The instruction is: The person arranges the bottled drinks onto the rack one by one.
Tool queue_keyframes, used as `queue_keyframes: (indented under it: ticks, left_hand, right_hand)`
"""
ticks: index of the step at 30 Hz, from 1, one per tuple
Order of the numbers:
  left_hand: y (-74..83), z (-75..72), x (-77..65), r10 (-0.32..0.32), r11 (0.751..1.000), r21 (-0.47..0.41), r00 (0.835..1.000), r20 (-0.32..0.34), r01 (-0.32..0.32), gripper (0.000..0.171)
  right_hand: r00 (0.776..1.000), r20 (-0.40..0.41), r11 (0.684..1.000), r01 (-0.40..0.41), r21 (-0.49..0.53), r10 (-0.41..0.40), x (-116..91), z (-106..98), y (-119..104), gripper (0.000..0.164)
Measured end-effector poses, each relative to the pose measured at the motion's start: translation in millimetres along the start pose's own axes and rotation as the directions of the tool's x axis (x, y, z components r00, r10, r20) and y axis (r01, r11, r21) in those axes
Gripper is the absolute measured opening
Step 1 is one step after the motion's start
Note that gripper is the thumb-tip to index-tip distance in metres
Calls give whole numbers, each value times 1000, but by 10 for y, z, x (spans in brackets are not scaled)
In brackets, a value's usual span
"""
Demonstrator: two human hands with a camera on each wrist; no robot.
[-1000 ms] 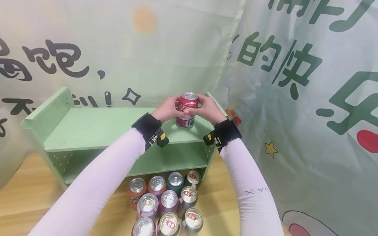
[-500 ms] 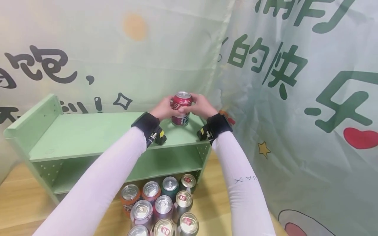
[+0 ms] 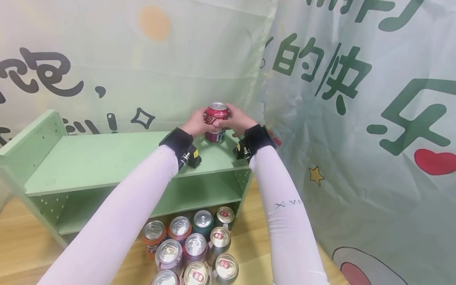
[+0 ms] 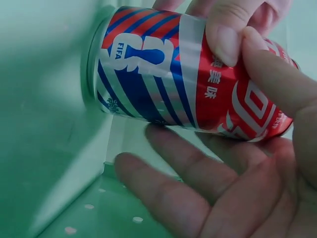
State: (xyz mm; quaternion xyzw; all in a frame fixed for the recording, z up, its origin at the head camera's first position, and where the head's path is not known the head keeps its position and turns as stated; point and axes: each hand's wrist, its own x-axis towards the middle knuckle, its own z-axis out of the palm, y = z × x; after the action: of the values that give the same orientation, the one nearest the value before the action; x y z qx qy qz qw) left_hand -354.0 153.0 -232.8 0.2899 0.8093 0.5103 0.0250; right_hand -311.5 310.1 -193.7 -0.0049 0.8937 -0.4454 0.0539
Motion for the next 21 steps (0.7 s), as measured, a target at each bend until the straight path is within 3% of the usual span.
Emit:
queue_keyframes:
  ticks: [6,9,12,15,18,21]
  left_hand:
    - [-61,7,-1,-25,997,-80,999,-25,23,69]
    - [-41,5,-20,-55,987,-154,998,1,55,69]
    - [-14,-41,-60,-135,965,-223,990,39,140,78]
    - [16,-161,-163,-217,934,-277,974,58,224,86]
    - [13,-273,-268,-250,919,-300,967,55,254,88]
    - [38,-337,-397,-259,918,-296,964,54,263,88]
  right_hand:
    - [999,39,999,-25,38,24,69,29,17,78]
    - [1000,12,1000,0,20,0,56,28,27,75]
    - [996,-59,993,60,-98,-66,-5,24,13,70]
    - [983,-152,972,72,-222,-107,-142,57,-62,74]
    - [972,-215,959,33,-282,-97,-281,102,-127,85]
    - [969,-225,957,32,-289,-101,-396,157,-169,88]
